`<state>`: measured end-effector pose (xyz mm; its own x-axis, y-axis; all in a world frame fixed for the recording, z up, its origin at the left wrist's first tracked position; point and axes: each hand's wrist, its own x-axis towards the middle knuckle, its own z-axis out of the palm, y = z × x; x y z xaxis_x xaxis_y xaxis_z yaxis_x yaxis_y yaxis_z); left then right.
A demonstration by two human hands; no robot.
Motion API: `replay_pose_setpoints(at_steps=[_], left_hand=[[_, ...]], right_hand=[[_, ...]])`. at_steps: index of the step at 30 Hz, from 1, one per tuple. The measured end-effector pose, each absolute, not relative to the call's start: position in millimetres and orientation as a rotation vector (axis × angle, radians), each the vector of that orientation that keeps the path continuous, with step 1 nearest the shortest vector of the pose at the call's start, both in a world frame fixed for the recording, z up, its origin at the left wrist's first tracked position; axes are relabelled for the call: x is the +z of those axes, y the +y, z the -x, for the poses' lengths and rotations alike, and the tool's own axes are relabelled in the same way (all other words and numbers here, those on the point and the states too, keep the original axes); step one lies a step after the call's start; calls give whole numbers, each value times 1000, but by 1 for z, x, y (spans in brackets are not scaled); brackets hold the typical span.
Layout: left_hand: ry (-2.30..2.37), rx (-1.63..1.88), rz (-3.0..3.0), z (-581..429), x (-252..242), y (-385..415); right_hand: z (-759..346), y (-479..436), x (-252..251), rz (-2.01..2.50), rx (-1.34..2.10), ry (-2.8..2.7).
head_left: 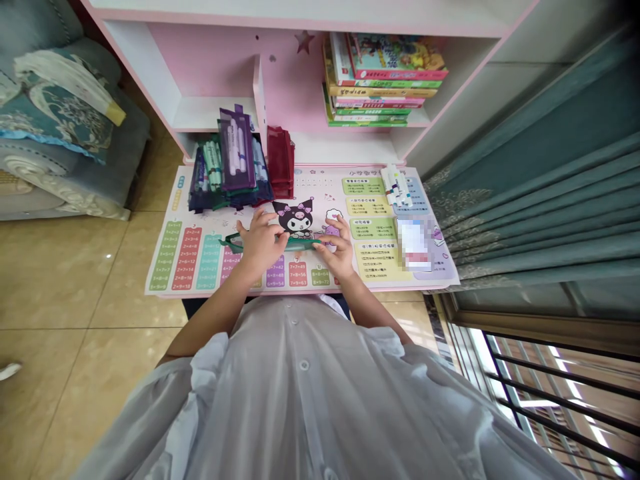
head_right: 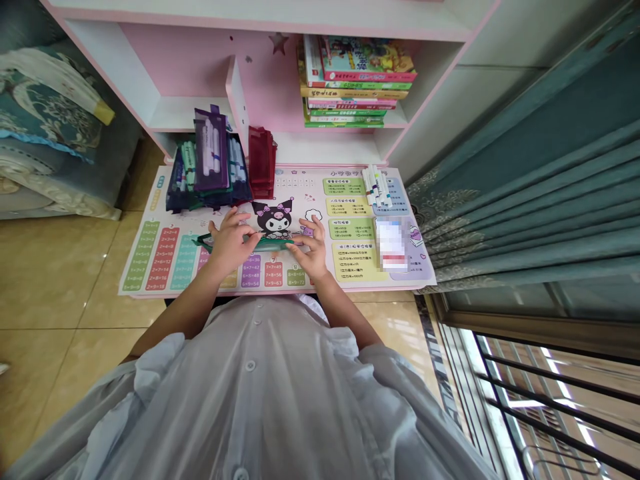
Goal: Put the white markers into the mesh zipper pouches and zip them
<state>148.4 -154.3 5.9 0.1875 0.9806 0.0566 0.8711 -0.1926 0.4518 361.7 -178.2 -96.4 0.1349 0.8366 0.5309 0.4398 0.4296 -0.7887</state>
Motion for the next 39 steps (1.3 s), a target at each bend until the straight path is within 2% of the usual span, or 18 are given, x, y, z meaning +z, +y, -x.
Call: replay_pose_setpoints(at_steps=[39], left_hand=[[1867,580,-2021,-124,7,-154]], right_hand=[[-364,-177,-102,1151,275,-1522]])
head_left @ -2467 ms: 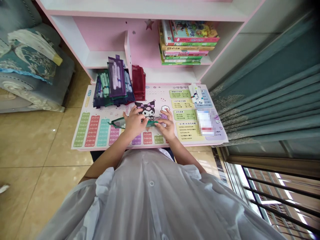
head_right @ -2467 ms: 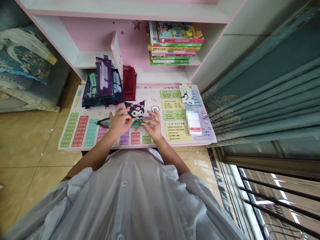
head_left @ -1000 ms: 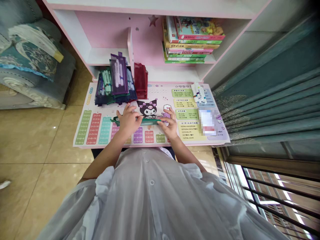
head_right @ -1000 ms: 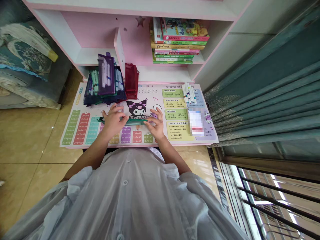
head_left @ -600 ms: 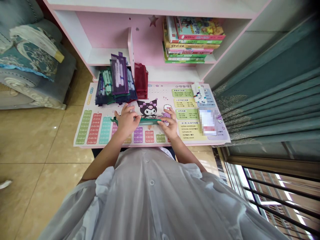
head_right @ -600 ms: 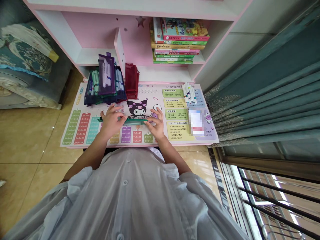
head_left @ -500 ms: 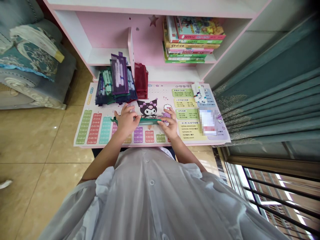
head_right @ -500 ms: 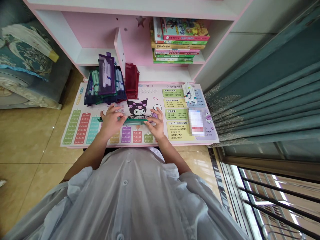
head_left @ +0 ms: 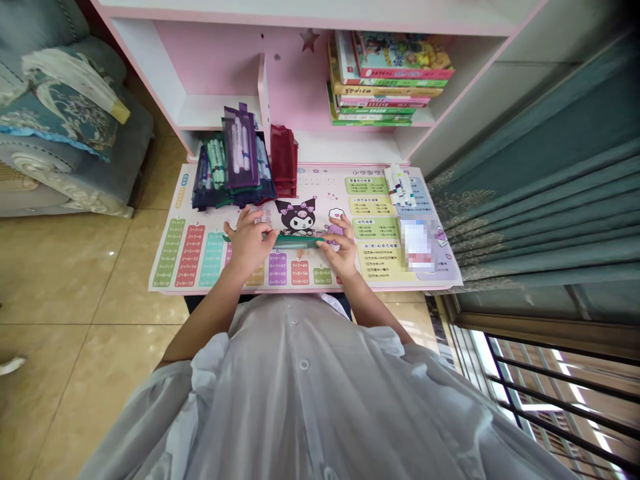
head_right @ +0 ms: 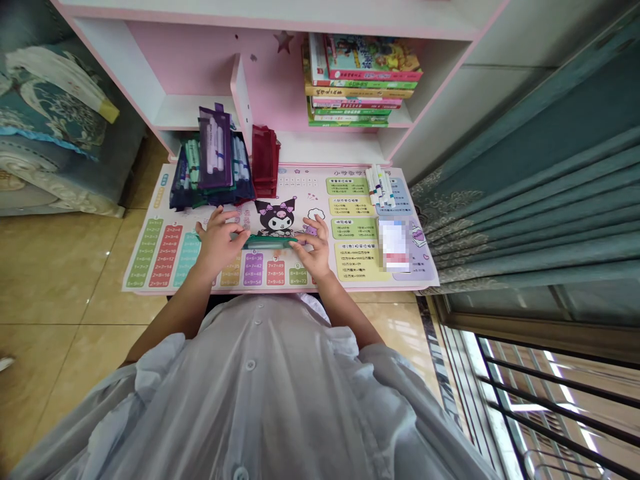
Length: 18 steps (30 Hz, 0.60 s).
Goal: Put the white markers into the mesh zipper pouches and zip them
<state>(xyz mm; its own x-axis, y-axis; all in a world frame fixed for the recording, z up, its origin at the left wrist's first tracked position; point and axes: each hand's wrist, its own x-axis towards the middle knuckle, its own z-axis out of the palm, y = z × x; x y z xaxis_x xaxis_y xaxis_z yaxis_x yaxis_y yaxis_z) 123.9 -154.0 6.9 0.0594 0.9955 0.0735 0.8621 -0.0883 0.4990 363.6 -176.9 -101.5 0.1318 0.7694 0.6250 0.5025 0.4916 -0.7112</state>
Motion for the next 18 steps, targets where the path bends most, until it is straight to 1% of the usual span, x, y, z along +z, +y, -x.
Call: replay_pose_setpoints(at_steps=[18], left_hand=[[1905,607,-1993,-110,7,-155]], right_hand=[[-365,-177,-101,1158,320,-1490]])
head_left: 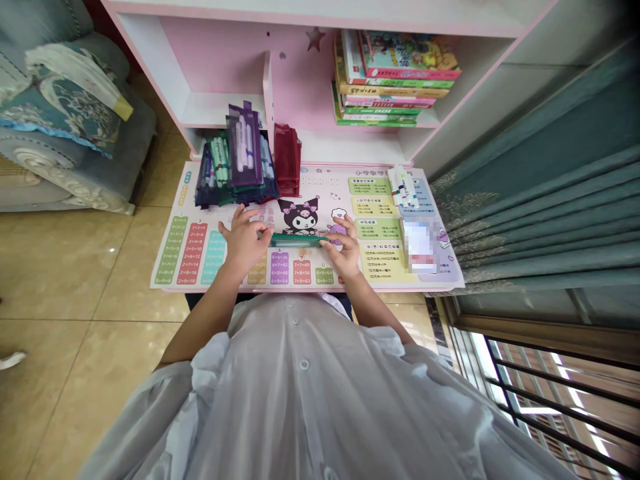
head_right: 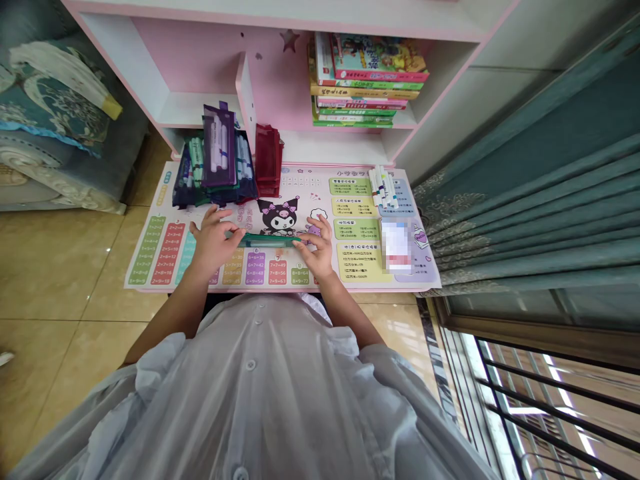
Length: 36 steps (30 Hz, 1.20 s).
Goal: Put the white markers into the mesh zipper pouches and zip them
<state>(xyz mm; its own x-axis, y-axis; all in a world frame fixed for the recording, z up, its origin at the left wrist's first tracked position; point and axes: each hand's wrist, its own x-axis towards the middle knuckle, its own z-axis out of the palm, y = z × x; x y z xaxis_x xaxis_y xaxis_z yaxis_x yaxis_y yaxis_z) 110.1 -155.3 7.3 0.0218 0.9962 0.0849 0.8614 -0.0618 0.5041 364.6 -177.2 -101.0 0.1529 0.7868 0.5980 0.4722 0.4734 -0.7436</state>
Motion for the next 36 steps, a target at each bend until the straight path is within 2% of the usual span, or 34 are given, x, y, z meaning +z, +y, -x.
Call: replay_pose_setpoints(at_steps=[36], left_hand=[[1975,707,-1874,-84,9,-155]], right_hand=[[-367,-176,-102,1144,292,-1478]])
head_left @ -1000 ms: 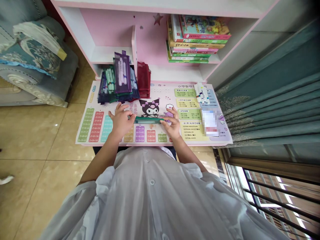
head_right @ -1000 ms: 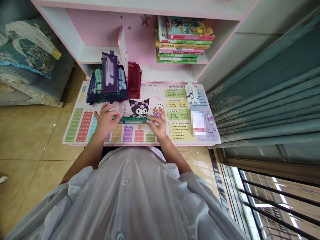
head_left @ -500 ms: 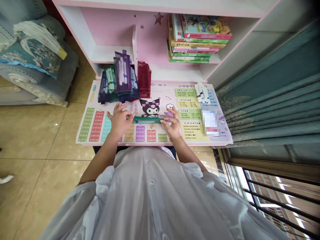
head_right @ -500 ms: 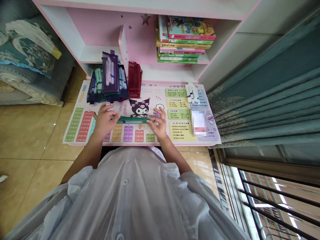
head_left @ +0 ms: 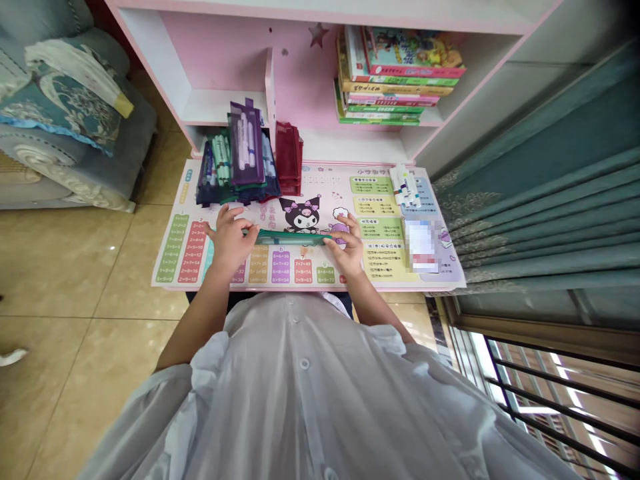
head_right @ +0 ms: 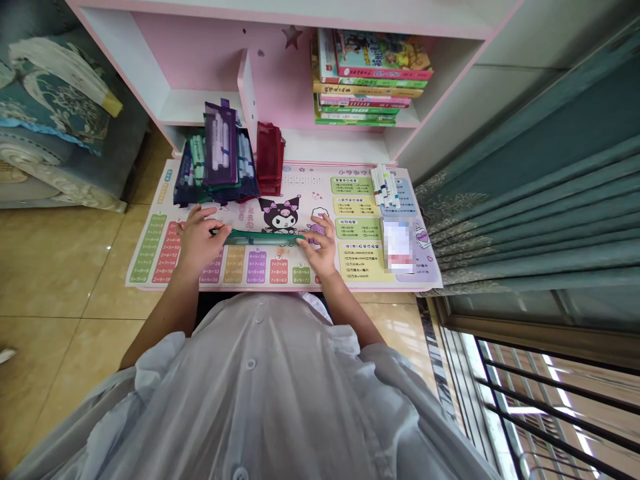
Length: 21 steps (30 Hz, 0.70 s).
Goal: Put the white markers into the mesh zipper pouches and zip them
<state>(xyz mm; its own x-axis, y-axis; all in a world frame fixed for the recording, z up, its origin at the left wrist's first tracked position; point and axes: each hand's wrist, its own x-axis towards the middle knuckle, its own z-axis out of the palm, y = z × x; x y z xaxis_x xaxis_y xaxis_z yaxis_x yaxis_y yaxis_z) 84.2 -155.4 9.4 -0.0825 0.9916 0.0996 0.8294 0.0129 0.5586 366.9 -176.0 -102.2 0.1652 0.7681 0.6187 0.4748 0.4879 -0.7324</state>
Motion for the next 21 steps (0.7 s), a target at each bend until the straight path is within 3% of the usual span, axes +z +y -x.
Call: replay_pose_setpoints(at_steps=[21], left_hand=[[2056,720,-1834,-74,12,-157]], right_hand=[[-370,-175,-101,1166,280,-1478]])
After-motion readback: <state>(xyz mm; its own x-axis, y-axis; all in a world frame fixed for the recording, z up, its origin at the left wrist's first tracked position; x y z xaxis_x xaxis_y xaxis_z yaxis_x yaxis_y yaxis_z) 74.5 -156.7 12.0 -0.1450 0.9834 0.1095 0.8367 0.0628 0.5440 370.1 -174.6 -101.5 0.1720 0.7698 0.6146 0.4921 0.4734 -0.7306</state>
